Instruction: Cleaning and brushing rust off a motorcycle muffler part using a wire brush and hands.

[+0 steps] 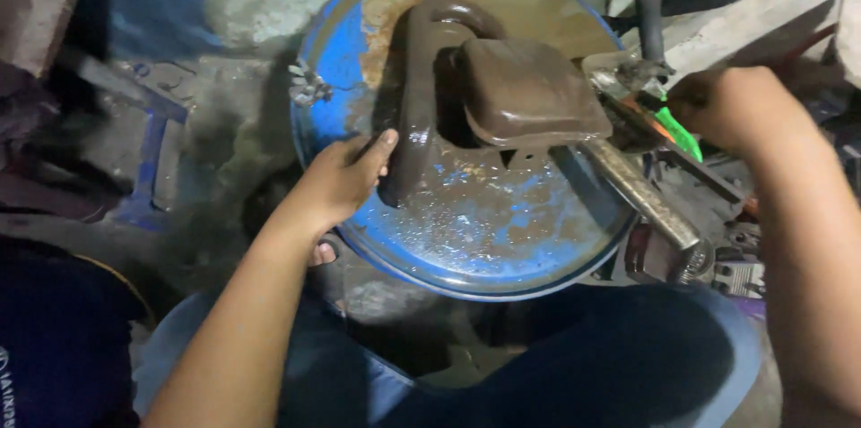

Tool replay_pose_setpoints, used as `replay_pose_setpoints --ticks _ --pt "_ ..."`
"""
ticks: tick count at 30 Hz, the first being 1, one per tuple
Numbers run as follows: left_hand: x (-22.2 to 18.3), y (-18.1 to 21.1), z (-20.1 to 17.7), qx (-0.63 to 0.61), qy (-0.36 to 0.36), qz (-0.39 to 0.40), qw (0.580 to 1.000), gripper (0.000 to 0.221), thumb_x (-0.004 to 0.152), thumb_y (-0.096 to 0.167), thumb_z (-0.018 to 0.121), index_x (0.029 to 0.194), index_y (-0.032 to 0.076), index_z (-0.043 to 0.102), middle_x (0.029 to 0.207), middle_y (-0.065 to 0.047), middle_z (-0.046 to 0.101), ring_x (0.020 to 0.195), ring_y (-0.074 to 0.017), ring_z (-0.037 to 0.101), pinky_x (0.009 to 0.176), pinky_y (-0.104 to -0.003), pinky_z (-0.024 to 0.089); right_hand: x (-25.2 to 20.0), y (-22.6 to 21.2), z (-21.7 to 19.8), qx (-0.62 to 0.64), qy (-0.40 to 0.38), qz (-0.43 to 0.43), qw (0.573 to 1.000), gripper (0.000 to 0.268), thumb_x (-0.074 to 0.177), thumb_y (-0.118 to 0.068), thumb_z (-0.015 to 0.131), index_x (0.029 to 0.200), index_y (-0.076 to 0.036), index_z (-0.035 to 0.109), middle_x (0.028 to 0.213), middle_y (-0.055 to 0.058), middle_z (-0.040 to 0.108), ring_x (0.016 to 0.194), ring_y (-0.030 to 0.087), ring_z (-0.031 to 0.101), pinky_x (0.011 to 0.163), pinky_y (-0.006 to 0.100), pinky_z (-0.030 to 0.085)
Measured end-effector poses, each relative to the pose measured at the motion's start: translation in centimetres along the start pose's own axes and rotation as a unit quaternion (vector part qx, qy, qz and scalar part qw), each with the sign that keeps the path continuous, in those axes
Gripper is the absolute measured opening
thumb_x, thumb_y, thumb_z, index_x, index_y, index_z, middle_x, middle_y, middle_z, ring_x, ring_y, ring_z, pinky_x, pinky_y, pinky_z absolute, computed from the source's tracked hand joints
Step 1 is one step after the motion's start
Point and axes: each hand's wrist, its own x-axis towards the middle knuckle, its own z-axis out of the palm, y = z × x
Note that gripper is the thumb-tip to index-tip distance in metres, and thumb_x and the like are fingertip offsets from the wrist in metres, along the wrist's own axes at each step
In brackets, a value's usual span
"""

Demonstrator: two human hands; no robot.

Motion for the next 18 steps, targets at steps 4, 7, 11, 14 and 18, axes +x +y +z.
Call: replay_pose_setpoints --ticks 4,7,11,14,18 --pt "-1.0 0.0 0.2 -0.014 0.022 0.071 0.997 0.066 0.119 0.07 0.05 0.097 0.013 0.076 0.096 -0.001 0.077 0.1 -0.0175 0.073 0.097 -0.037 0.05 2.5 0.7 3.3 -0.008 0.002 0.017 1.0 0.049 0.11 -0.049 0.076 0.149 -0.024 0.093 0.13 0.018 0.096 0.117 0.051 0.09 0.097 0.058 0.071" --pt "-0.9 0.5 0.3 0.005 0.014 -0.013 1.0 0.083 0.108 0.075 0.045 0.152 0.02 0.088 0.154 -0.003 0.09 0.147 -0.0217 0.08 0.124 -0.04 0.051 4.0 -0.4 3.8 0.017 0.043 0.016 0.999 0.044 0.112 -0.046 0.075 0.142 -0.019 0.094 0.115 0.026 0.095 0.105 0.058 0.087 0.092 0.063 0.069" --pt "0.7 -0.6 0.6 -0.13 0.024 -0.012 0.991 0.067 0.116 0.056 0.057 0.146 0.006 0.088 0.142 -0.009 0.093 0.129 -0.0199 0.088 0.122 -0.035 0.067 4.2 -3.9 1.4 0.098 0.001 0.07 0.993 0.043 0.112 -0.03 0.071 0.148 -0.018 0.09 0.12 0.036 0.089 0.11 0.063 0.082 0.092 0.07 0.069" --pt "0.5 0.4 0.1 -0.121 0.016 -0.023 0.992 0.076 0.114 0.061 0.05 0.154 0.007 0.085 0.152 -0.011 0.092 0.136 -0.0232 0.09 0.127 -0.037 0.067 5.4 -4.8 2.6 0.123 0.002 0.08 0.989 0.035 0.11 -0.028 0.072 0.137 -0.015 0.09 0.116 0.038 0.086 0.107 0.065 0.079 0.089 0.071 0.067" --pt "0.7 0.9 -0.2 -0.109 0.018 -0.038 0.993 0.079 0.114 0.062 0.047 0.161 0.008 0.081 0.15 -0.014 0.092 0.139 -0.0237 0.089 0.128 -0.038 0.066 7.6 -4.6 4.3 0.128 0.015 0.055 0.99 0.034 0.101 -0.03 0.093 0.128 -0.01 0.092 0.113 0.033 0.088 0.105 0.058 0.08 0.086 0.066 0.065"
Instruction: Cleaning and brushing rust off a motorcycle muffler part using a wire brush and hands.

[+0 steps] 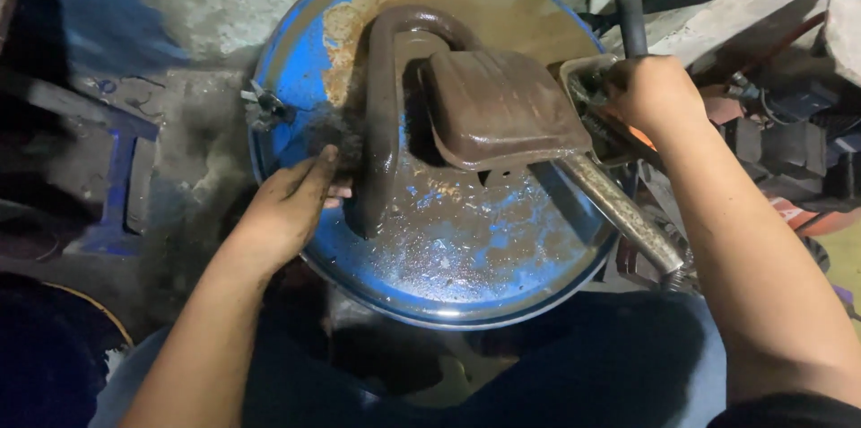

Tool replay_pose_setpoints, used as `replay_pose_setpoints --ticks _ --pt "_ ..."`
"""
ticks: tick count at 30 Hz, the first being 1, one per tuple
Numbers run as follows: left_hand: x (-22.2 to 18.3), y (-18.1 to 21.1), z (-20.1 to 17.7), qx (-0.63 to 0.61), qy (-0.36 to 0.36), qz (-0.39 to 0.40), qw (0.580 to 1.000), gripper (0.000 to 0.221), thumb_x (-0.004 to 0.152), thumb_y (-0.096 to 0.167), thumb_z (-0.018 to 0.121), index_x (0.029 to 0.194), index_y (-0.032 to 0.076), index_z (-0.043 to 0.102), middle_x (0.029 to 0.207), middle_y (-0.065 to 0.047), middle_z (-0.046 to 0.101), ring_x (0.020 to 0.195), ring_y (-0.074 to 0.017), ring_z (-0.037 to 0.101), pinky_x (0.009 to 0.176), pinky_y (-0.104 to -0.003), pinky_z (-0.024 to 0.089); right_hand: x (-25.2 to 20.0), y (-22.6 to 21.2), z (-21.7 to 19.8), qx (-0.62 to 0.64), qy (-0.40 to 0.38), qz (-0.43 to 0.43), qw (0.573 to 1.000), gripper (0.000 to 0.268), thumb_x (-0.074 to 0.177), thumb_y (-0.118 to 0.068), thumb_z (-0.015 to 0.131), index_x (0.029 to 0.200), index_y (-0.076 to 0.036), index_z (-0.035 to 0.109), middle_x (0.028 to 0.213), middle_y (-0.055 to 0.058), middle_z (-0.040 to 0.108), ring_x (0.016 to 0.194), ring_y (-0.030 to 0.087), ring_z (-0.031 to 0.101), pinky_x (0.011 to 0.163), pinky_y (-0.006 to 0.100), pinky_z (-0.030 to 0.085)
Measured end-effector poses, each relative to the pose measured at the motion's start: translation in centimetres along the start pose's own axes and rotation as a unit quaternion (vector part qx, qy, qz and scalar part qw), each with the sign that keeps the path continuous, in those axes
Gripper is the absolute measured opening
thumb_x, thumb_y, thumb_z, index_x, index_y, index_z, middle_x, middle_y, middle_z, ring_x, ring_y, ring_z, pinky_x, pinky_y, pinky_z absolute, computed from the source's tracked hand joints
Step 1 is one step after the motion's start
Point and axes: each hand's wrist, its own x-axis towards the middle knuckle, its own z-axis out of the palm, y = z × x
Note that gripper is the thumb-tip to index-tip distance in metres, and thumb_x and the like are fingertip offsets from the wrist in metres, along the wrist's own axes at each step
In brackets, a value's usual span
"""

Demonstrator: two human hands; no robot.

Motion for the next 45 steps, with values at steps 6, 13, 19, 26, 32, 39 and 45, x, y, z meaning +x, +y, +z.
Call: replay_pose_setpoints --ticks 6,13,19,26,32,39,45 --pt "1.1 -0.9 0.3 -0.017 0.005 0.012 1.0 0.08 0.113 0.063 0.049 0.16 0.006 0.081 0.147 -0.015 0.091 0.131 -0.023 0.088 0.119 -0.037 0.07 1.9 2.7 1.1 0.054 0.022 -0.024 0.998 0.033 0.107 -0.033 0.083 0.134 -0.023 0.099 0.122 0.016 0.094 0.119 0.042 0.085 0.101 0.053 0.063" --pt "0.1 0.7 0.3 -0.002 -0.007 -0.005 1.0 0.078 0.114 0.063 0.046 0.157 0.009 0.083 0.147 -0.013 0.092 0.137 -0.0243 0.087 0.125 -0.039 0.067 -1.5 1.4 -4.3 0.211 -0.057 0.047 0.975 0.03 0.127 -0.025 0.077 0.146 -0.007 0.092 0.135 0.013 0.092 0.111 0.028 0.082 0.098 0.049 0.063" --pt "1.9 -2.1 0.4 -0.053 0.002 0.012 0.999 0.069 0.118 0.057 0.051 0.148 0.007 0.086 0.139 -0.01 0.092 0.128 -0.0227 0.087 0.116 -0.038 0.068 -3.4 2.8 -4.8 0.357 -0.082 0.011 0.931 0.028 0.134 -0.032 0.076 0.127 -0.012 0.093 0.085 0.002 0.072 0.067 0.013 0.052 0.062 0.032 0.044" --pt "1.5 -2.4 0.5 -0.057 -0.019 0.054 0.997 0.081 0.11 0.071 0.049 0.146 0.009 0.088 0.12 -0.007 0.086 0.115 -0.0182 0.083 0.109 -0.035 0.066 -8.8 -1.5 -8.4 0.442 -0.104 -0.081 0.887 0.03 0.128 -0.022 0.072 0.146 -0.002 0.084 0.116 0.013 0.088 0.092 0.019 0.071 0.078 0.033 0.055" --pt "0.7 -2.0 0.0 -0.051 -0.044 0.035 0.997 0.101 0.1 0.082 0.04 0.154 0.009 0.086 0.138 -0.015 0.089 0.128 -0.0258 0.084 0.114 -0.04 0.064 -17.8 -11.7 -10.4 0.358 -0.077 -0.16 0.917 0.033 0.117 -0.014 0.077 0.147 -0.015 0.092 0.117 0.004 0.089 0.102 0.014 0.074 0.094 0.034 0.059" --pt "-0.3 -3.7 0.6 -0.096 0.004 0.117 0.989 0.091 0.116 0.079 0.054 0.14 -0.002 0.089 0.134 -0.024 0.091 0.128 -0.038 0.089 0.111 -0.054 0.074 -24.2 -22.1 -3.2 0.024 0.096 -0.319 0.943 0.023 0.097 -0.037 0.095 0.119 -0.033 0.094 0.109 -0.009 0.088 0.098 0.024 0.09 0.086 0.044 0.073" --pt "0.0 -3.9 1.4 -0.102 -0.016 0.14 0.985 0.091 0.121 0.073 0.05 0.149 -0.006 0.084 0.148 -0.035 0.084 0.142 -0.0498 0.082 0.118 -0.059 0.07 -26.2 -25.7 -1.1 -0.105 0.255 -0.356 0.893 0.027 0.114 -0.039 0.077 0.14 -0.04 0.088 0.107 -0.005 0.076 0.077 0.022 0.085 0.058 0.038 0.067"
